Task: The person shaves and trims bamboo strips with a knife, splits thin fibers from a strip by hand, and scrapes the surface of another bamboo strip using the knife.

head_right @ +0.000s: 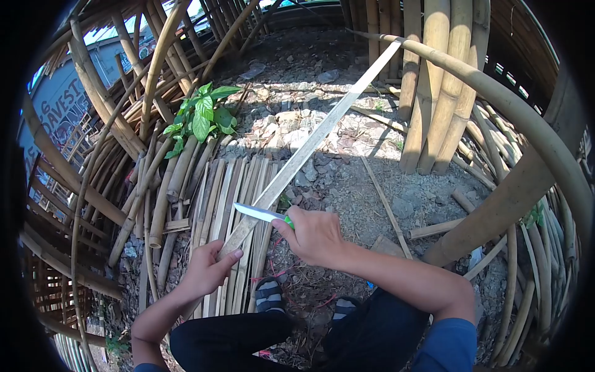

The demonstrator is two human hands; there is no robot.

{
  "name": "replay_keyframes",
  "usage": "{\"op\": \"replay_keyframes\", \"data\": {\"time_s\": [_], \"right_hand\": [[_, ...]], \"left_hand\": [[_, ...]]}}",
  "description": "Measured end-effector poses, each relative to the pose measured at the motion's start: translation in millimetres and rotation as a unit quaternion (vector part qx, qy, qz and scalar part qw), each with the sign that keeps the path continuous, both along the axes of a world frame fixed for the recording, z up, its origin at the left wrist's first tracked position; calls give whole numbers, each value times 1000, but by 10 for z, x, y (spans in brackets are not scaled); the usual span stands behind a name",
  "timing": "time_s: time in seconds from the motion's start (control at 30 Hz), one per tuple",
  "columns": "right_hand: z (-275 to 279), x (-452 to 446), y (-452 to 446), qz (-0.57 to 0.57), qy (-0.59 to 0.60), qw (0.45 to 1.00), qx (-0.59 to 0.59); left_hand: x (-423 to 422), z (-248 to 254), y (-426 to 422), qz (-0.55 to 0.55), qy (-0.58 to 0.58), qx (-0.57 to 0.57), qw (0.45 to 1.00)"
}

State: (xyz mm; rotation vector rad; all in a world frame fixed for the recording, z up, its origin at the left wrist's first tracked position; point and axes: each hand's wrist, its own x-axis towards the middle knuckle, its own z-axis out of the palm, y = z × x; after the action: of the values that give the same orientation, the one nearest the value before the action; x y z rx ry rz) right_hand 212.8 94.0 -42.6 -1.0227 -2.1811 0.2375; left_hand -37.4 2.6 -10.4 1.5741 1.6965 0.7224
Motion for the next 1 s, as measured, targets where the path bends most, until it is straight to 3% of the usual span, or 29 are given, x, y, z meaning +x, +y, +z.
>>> {"op": "replay_keyframes", "data": {"time_s": [0.17,0.27,0.43,0.6,0.9,1.0], "right_hand": [[-1,42,-104,-38,-16,998,44],[28,26,-120,-33,7,995,93],[85,63,72,-23,24,984,175],[138,326,412,-163,-23,981,107],[219,915,1051,-316,-18,948,32],[103,795,885,-268,1,963,-16]], "left_hand": [[31,13,-52,-10,55,60,997],[20,-123,-16,-9,-2,84,996],[75,13,-27,-8,30,101,994],[57,117,-76,2,60,68,996],[105,207,-111,3,86,23,996],[130,186,-85,9,79,16,997]]}}
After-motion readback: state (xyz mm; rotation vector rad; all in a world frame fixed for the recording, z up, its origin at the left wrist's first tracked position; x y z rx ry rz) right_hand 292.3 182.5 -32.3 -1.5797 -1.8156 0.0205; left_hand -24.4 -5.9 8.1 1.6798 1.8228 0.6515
